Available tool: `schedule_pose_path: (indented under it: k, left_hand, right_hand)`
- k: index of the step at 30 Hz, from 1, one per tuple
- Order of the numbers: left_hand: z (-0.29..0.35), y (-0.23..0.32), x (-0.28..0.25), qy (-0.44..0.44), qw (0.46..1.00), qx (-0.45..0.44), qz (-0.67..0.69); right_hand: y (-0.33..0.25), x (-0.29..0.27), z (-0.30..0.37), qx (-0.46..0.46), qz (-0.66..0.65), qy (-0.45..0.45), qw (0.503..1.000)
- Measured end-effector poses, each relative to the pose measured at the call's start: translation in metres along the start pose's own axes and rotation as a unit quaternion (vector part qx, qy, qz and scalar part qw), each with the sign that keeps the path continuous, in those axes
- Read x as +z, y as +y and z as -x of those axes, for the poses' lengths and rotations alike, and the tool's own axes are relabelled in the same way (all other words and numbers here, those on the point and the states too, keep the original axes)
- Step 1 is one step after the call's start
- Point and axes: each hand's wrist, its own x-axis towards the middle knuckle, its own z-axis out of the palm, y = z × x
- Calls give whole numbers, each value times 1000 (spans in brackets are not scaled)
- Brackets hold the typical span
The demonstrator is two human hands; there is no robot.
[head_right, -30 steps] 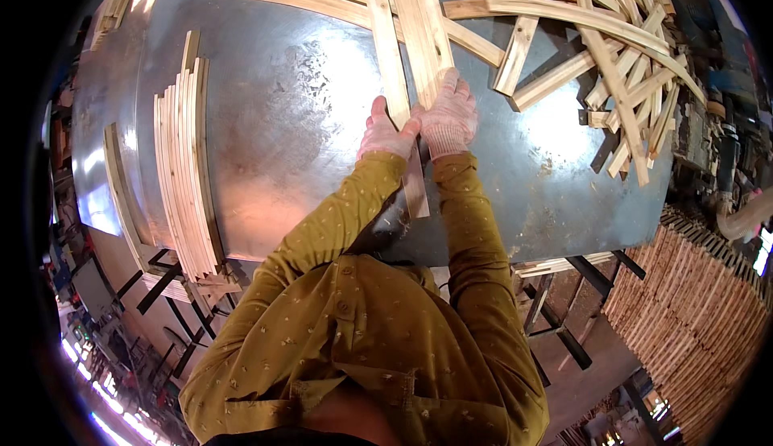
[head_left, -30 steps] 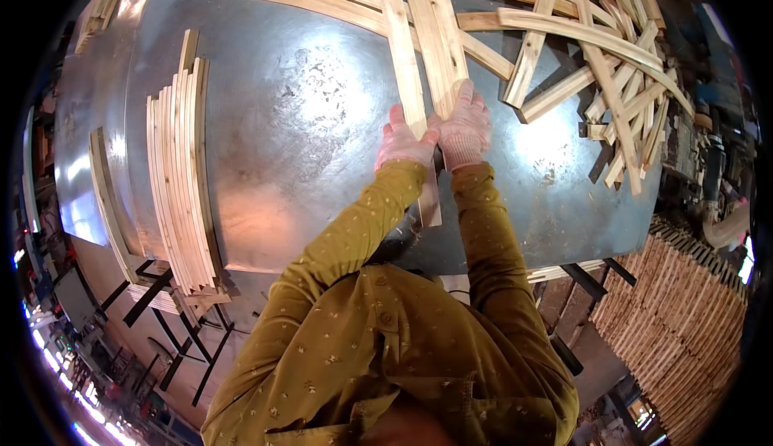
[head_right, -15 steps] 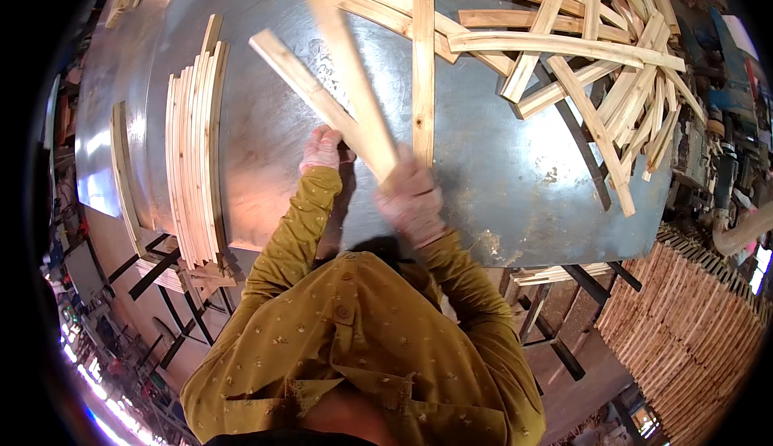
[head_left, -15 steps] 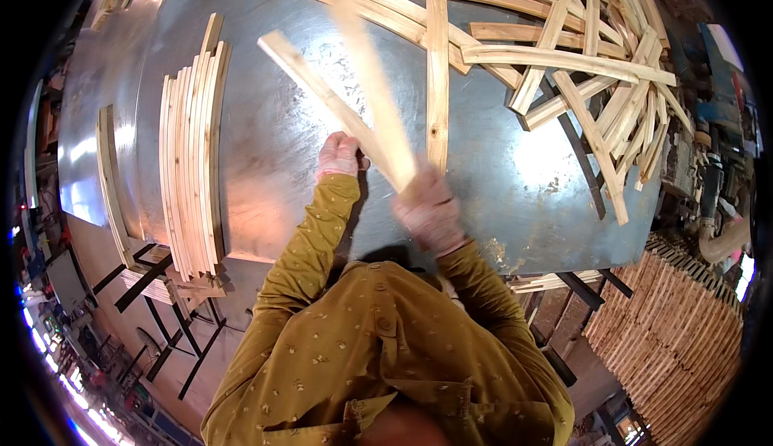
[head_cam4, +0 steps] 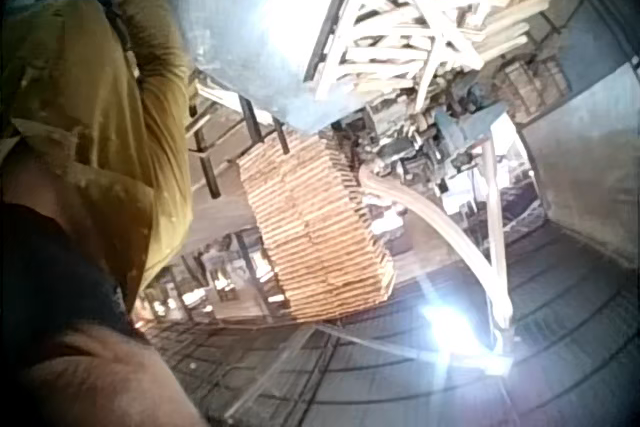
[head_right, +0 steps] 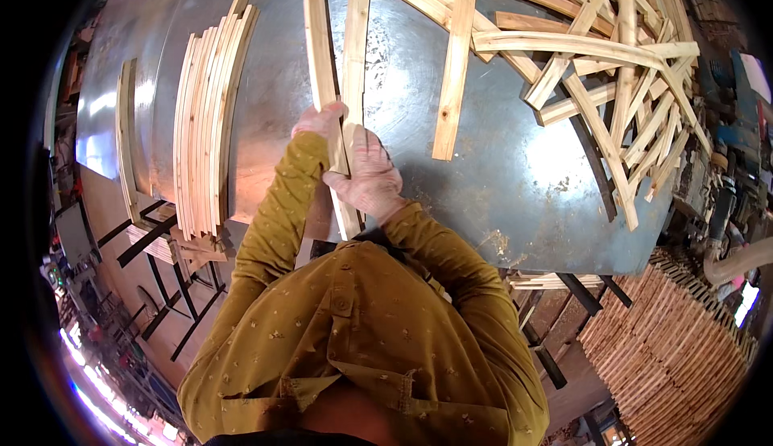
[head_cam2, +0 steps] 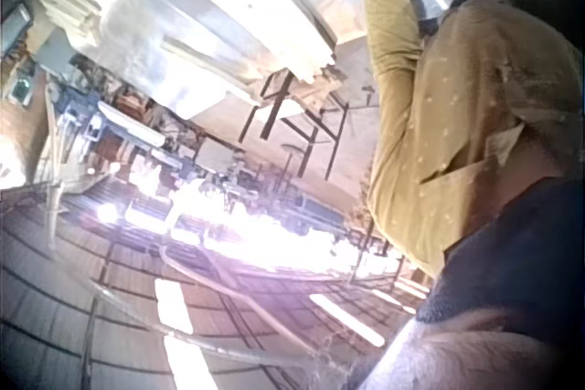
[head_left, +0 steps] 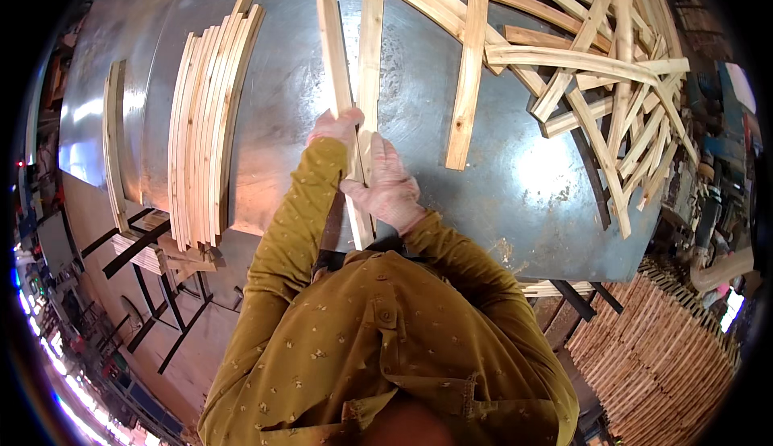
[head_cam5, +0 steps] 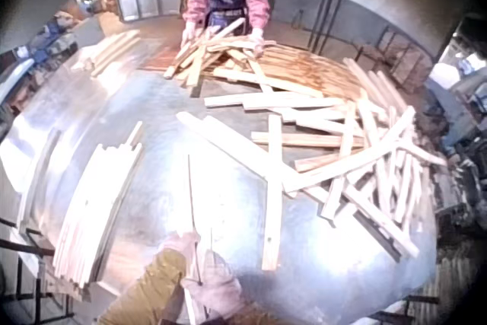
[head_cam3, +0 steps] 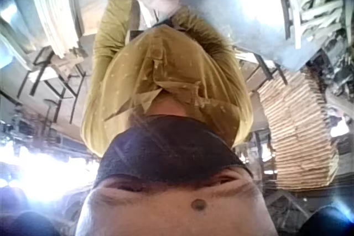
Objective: The person sorts and stacks thin wooden strips on a metal table. They pick up individual strips from a scattered pile, align them, and place them into a neat stack.
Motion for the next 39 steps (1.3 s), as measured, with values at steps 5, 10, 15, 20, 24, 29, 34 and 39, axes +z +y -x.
schedule_pose_path:
  k: [5,10,15,20,24,29,34,39]
  left_hand:
    - [-20,-69,-26,-244,878,55,407]
    - [-15,-85,-68,-18,983,95,155]
    - [25,-43,-155,146,907,-31,-393]
    - [42,-105,-194,335,820,367,-285]
    - [47,-111,-203,248,811,296,-439]
    - [27,-139,-191,256,801,215,-497]
    - [7,-72,-163,200,791,515,-263]
    - [59,82,-122,139,615,620,-468]
  right_hand:
    - [9,36,-27,112,-312,-33,943]
    - [-47,40,-37,178,-280,-98,938]
    - [-73,95,-30,149,-102,-177,968]
    - [-140,166,-70,-2,97,-361,928]
    - [-133,107,-94,-51,-29,-78,995]
    - [48,-25,-148,241,314,333,856]
    - [44,-84,-127,306,176,126,927]
    - [25,-105,-86,-83,240,0,967]
